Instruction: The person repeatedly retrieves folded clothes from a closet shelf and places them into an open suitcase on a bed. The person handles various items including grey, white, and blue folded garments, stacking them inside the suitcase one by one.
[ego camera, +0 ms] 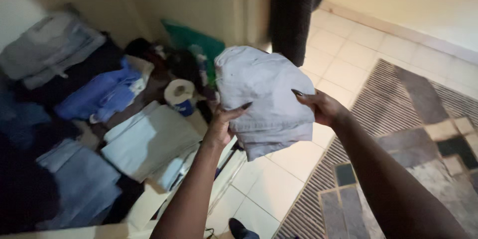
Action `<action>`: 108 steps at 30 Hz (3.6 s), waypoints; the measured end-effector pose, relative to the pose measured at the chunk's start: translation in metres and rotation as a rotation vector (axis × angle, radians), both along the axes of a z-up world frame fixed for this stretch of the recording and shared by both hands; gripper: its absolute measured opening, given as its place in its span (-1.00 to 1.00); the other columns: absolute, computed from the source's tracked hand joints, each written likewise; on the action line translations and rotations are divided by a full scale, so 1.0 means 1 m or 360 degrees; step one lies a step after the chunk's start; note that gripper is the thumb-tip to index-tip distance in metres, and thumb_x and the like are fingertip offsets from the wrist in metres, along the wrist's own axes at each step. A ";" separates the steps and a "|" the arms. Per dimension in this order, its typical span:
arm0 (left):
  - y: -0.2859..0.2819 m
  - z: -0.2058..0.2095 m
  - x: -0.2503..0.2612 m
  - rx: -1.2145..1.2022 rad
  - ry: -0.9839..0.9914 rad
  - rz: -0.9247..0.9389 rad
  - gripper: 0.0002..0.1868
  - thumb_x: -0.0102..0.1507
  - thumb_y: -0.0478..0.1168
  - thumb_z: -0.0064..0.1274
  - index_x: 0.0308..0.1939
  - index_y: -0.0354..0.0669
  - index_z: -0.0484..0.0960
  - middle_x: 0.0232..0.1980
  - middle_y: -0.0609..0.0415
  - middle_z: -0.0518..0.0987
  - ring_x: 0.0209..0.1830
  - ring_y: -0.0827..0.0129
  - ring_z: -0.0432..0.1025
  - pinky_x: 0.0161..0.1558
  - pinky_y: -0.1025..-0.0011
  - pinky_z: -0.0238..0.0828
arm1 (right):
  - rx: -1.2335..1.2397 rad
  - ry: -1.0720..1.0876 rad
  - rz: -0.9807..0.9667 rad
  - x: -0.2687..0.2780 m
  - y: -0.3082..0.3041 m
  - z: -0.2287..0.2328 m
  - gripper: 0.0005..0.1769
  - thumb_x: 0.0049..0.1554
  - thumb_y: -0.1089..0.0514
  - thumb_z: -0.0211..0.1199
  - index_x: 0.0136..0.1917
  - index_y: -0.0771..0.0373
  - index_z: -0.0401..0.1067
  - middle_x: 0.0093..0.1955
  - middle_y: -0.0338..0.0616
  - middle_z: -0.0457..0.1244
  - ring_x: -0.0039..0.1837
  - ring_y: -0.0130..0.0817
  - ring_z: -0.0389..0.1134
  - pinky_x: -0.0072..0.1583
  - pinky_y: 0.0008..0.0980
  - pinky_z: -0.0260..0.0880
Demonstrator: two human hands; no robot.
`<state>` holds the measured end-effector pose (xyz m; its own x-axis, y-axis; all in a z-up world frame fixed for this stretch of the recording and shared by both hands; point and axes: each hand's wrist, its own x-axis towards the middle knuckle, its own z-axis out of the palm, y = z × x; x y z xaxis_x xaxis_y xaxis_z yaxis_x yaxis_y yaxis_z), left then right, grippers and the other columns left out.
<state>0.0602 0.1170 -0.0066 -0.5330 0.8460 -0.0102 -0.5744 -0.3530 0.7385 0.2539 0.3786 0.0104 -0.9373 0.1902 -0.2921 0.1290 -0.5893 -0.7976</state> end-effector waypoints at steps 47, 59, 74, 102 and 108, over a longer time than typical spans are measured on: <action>0.440 -0.001 0.640 -0.0129 -0.0179 -0.2196 -0.45 0.18 -0.28 0.23 0.25 -0.30 0.52 0.08 -0.02 0.66 0.06 0.28 0.55 0.15 0.24 0.47 | -0.0089 -0.0130 -0.2492 0.725 0.025 -0.006 -0.40 0.09 0.13 0.29 0.37 0.39 0.35 0.26 0.09 0.35 0.27 -0.07 0.40 0.34 0.02 0.35; 0.526 -0.001 0.776 -0.0155 0.0003 -0.2509 -0.34 0.12 -0.31 0.28 0.29 -0.32 0.46 0.13 -0.06 0.64 0.12 0.22 0.54 0.18 0.23 0.45 | -0.0088 -0.0017 -0.2810 0.841 0.054 -0.037 -0.46 0.14 0.13 0.32 0.32 0.44 0.39 0.22 0.07 0.37 0.23 -0.14 0.42 0.35 -0.07 0.36; 0.580 -0.005 0.949 -0.0230 0.0014 -0.2652 -0.47 0.15 -0.35 0.18 0.23 -0.25 0.52 0.13 -0.02 0.65 0.10 0.26 0.57 0.16 0.25 0.48 | 0.0193 -0.0060 -0.3056 0.999 0.092 -0.052 -0.49 0.16 0.23 0.30 0.35 0.45 0.38 0.22 0.04 0.37 0.18 -0.20 0.44 0.29 -0.17 0.42; 0.696 -0.048 1.181 -0.0383 0.0109 -0.2911 -0.44 0.13 -0.23 0.26 0.21 -0.29 0.56 0.08 -0.04 0.66 0.04 0.20 0.56 0.07 0.21 0.52 | 0.0049 -0.0005 -0.3313 1.168 0.173 -0.063 -0.46 0.17 0.21 0.27 0.37 0.44 0.33 0.23 0.05 0.36 0.21 -0.17 0.43 0.31 -0.16 0.40; 0.746 -0.048 1.237 -0.0515 0.0202 -0.2991 -0.46 0.14 -0.21 0.25 0.20 -0.25 0.56 0.10 -0.02 0.66 0.06 0.21 0.56 0.07 0.20 0.53 | -0.0122 0.0107 -0.3432 1.205 0.208 -0.082 -0.51 0.15 0.19 0.25 0.32 0.43 0.36 0.18 0.07 0.37 0.18 -0.12 0.44 0.27 -0.11 0.42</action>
<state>1.2969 0.8630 -0.0549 0.9262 0.2239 -0.3033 0.0579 0.7105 0.7014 1.4592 0.5868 -0.0718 0.6522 0.6808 -0.3332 -0.6246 0.2336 -0.7452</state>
